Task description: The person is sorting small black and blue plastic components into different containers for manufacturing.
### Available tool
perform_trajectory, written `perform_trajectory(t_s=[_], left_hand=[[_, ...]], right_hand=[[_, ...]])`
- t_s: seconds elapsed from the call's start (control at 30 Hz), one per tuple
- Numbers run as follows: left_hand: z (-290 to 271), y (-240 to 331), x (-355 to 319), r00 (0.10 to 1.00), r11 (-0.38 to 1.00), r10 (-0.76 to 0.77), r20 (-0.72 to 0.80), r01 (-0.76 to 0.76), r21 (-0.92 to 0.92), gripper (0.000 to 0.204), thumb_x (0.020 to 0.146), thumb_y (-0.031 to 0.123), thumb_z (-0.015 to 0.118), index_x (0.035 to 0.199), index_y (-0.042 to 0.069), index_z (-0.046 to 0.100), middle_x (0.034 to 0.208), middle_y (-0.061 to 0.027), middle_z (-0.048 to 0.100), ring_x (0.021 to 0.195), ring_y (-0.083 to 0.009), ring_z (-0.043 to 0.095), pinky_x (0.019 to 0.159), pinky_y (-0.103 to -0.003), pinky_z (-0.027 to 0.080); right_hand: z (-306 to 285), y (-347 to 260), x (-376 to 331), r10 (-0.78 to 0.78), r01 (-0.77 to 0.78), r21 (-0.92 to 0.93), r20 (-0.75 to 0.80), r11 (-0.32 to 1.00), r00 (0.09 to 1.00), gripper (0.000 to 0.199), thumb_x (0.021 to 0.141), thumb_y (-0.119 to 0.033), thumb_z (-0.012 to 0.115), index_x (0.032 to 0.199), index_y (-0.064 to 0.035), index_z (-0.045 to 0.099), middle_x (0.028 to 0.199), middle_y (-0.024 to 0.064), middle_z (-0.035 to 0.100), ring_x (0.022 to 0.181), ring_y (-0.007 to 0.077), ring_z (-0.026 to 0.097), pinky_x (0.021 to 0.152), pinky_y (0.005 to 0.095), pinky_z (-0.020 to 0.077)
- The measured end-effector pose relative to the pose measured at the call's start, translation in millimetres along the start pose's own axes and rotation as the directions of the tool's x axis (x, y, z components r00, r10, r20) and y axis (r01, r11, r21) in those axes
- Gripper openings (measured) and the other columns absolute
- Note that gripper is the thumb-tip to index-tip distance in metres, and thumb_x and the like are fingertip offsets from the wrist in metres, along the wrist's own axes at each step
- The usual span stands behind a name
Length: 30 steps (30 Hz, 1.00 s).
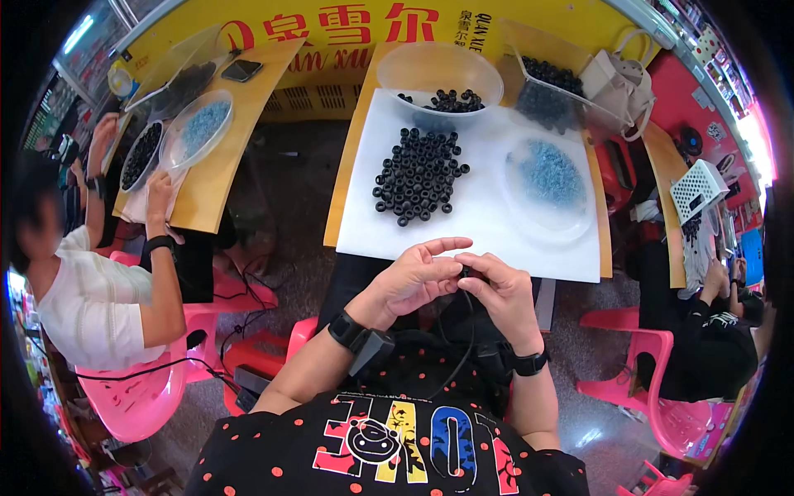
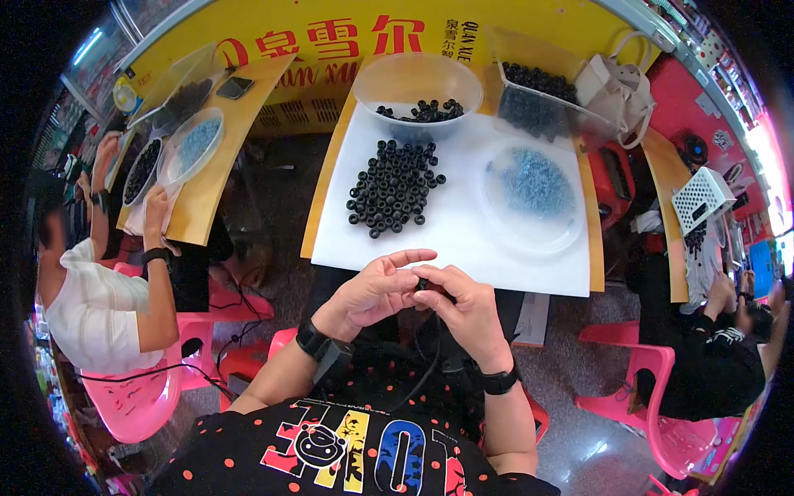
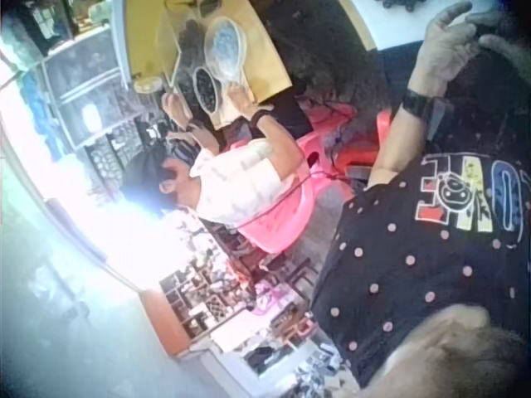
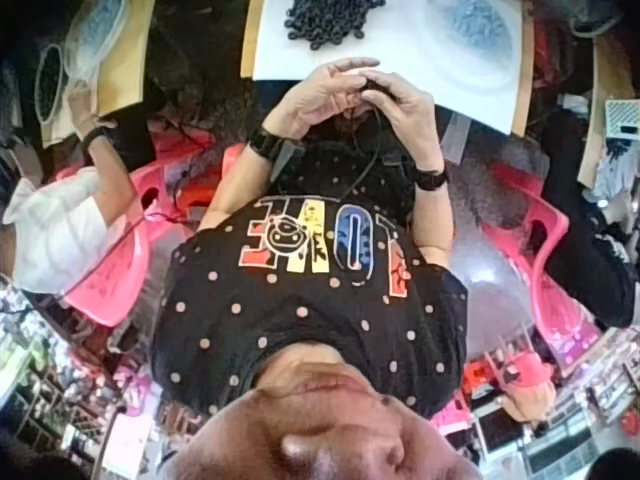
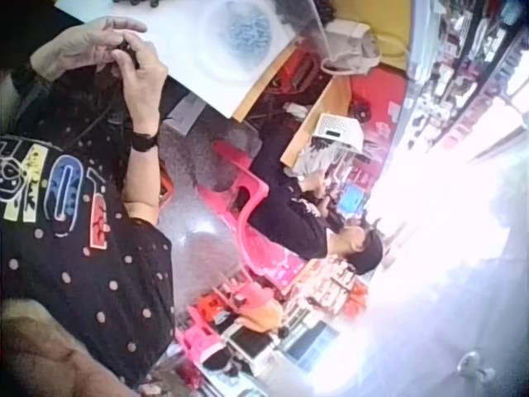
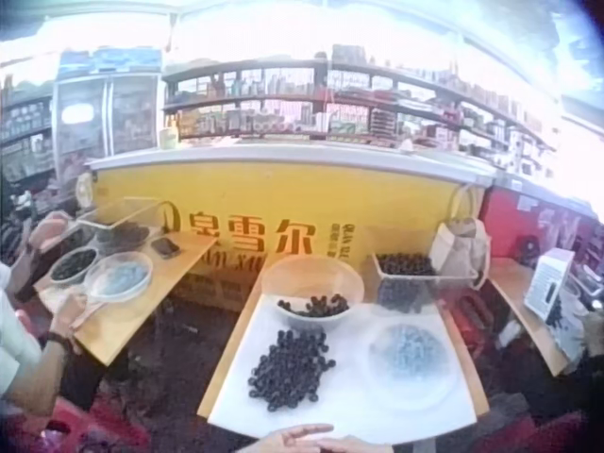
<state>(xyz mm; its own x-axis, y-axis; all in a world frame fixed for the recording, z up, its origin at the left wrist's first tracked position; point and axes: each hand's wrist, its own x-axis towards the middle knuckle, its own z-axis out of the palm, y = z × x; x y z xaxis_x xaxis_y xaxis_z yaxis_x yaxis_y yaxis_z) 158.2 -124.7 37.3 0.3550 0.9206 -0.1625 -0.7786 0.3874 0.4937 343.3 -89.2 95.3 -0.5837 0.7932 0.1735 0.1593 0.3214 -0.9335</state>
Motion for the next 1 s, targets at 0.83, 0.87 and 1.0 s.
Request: perform_trajectory(t_s=[0.83,0.87,1.0], left_hand=[[5,-17,5,0.938,0.984,0.073,-0.34,-0.123,-0.13,0.019,0.094,0.012,0.066,0.112,0.004,0.065,0.093,-0.0049,0.068,0.082,-0.0132,0.065,0.073,-0.03,0.055],[5,-16,5,0.943,0.986,0.083,-0.322,-0.125,-0.114,0.019,0.094,0.012,0.066,0.112,0.004,0.065,0.093,-0.0052,0.068,0.082,-0.0135,0.065,0.073,-0.03,0.055],[6,-16,4,0.947,0.99,0.129,-0.293,-0.139,-0.012,0.018,0.094,0.008,0.066,0.111,0.002,0.067,0.094,-0.0064,0.069,0.082,-0.0148,0.066,0.072,-0.032,0.057]], right_hand=[[5,6,-2,-0.229,0.072,-0.575,-0.205,0.815,0.952,0.024,0.074,-0.013,0.081,0.091,-0.0045,0.065,0.086,0.0067,0.063,0.079,0.0249,0.058,0.072,0.0358,0.046],[5,4,0,-0.242,0.091,-0.632,-0.157,0.77,0.958,0.023,0.075,-0.015,0.08,0.09,-0.0048,0.065,0.084,0.0068,0.062,0.079,0.0252,0.058,0.072,0.0361,0.0451],[8,7,5,-0.304,0.177,-0.739,-0.039,0.65,0.952,0.017,0.082,-0.017,0.073,0.087,-0.0053,0.061,0.079,0.0071,0.057,0.077,0.0258,0.054,0.072,0.0381,0.0425]])
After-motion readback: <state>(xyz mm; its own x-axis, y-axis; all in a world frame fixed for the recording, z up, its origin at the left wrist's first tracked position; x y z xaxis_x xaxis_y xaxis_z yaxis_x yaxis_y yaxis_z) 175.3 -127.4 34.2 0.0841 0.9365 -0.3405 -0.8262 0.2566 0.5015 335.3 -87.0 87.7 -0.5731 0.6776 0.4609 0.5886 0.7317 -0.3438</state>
